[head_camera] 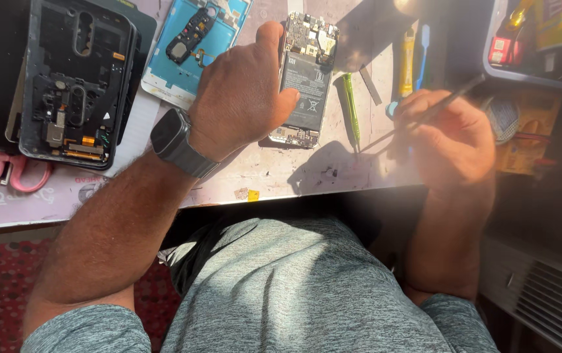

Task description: The person uses a green screwdriver and tweezers to remove screws and small components from a disassembled smartphone on a workbench. The person then picks up a blue feature phone and briefly examines it.

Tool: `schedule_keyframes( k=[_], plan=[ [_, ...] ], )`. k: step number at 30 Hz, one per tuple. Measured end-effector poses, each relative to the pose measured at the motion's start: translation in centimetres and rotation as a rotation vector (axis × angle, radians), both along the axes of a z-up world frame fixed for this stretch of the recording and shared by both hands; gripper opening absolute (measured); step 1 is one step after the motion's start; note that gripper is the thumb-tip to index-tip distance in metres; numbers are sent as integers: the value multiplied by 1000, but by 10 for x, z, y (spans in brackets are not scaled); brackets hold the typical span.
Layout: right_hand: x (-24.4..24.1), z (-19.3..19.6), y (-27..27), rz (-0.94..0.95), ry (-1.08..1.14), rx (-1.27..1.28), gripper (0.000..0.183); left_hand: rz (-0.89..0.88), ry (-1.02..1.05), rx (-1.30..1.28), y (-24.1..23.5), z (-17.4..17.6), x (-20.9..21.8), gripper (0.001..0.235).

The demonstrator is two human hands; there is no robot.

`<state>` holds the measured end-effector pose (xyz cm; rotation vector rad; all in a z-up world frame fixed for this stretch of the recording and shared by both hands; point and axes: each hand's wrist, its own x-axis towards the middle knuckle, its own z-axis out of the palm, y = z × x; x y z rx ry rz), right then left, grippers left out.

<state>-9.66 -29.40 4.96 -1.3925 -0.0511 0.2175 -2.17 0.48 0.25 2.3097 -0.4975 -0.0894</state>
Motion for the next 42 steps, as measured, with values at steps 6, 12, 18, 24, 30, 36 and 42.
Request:
schedule_keyframes(
  k=[6,12,18,24,30,36,42],
  plan=[
    [5,-26,12,116,93,306,13,17,120,0,-1,20,0,68],
    [8,-35,22,12,-91,233,17,20,233,73,-2,29,4,71],
    [0,-37,31,-140,-302,-459,15,17,214,56,-3,30,4,72],
    [13,-36,11,-197,-550,-733,13,22,237,75,-2,29,4,73],
    [16,-34,-10,-260,-533,-425,27,19,188,58,-3,25,3,73],
    [9,-34,-8,-192,-269,110,15,-4,157,95,-2,26,3,71],
    [-1,-40,6,-127,-122,265,20,-43,116,104,-2,26,1,78]
  ],
)
